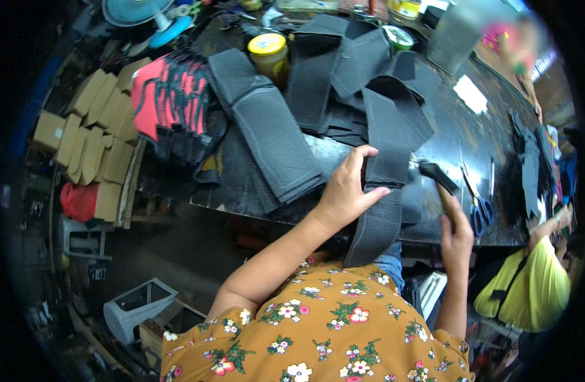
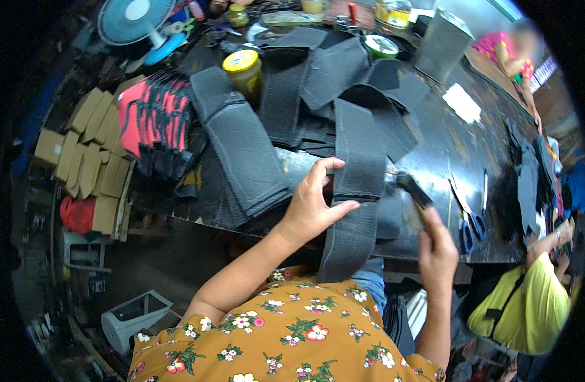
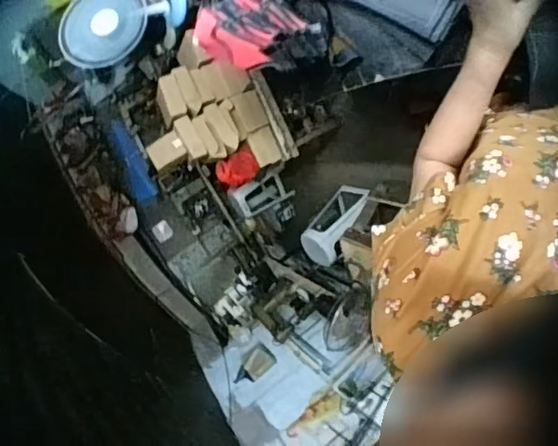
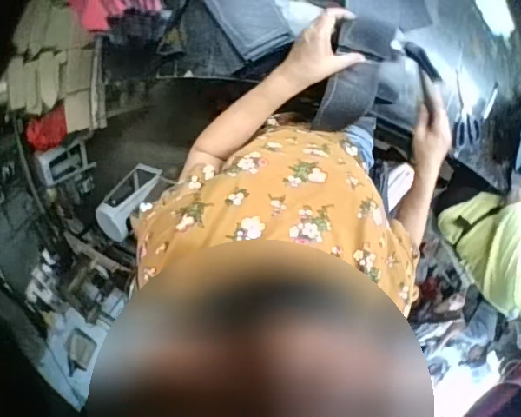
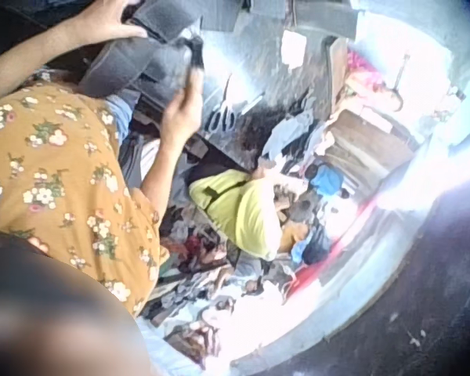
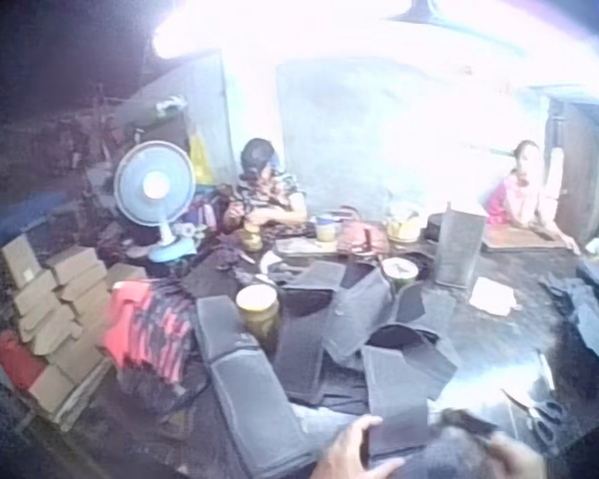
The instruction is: The person repeatedly picks up small black fabric pieces, folds them, and uses a hammer to strike the folded edge on a workbench. They then place the finished pieces into a growing stack. The process is repeated for multiple pieces throughout the clip.
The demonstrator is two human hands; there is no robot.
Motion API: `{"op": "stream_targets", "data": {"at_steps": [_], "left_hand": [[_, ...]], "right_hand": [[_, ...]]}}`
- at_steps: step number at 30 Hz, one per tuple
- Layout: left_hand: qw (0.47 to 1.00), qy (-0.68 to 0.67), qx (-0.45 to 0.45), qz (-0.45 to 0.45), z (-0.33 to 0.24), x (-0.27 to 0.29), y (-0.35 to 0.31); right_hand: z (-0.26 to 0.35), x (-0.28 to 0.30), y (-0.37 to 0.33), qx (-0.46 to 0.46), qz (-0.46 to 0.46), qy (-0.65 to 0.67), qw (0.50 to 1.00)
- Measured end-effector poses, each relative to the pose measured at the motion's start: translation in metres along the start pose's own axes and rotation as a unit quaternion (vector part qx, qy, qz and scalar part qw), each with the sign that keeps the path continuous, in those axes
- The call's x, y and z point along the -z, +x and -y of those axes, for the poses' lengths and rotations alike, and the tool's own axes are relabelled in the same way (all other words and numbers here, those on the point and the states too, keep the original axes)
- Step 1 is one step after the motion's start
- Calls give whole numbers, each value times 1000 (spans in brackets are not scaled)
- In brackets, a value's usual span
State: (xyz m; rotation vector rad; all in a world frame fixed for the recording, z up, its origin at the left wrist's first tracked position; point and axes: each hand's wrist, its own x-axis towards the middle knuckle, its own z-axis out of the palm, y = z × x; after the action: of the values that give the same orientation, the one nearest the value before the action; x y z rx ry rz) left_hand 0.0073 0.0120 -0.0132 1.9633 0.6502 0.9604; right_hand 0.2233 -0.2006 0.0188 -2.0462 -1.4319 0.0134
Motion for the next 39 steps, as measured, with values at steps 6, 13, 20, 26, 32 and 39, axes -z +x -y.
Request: {"op": "stream_targets", "data": {"at_steps": [6,13,20,26,32,39], "left_hand": [[980,-177,36,87,-21,13,8],[977,-174,-92,-84,-57,63,31],[956,-61,-110,-265,20,210,94],[923,261,32,-280,111,222,103],[830,426,-48,-357,109,206,91],[892,451,30,-35,86,167,77]], "right_hand": [[-51,2,4,-51,-4,-126,991],[55,-36,34,-38,110,471,874],[163,-112,124,-2,256,555,791],[195,-161,154,-63,278,505,815],[172,-169,157,-60,300,564,767],[124,-178,263,27,-20,327,944]]}}
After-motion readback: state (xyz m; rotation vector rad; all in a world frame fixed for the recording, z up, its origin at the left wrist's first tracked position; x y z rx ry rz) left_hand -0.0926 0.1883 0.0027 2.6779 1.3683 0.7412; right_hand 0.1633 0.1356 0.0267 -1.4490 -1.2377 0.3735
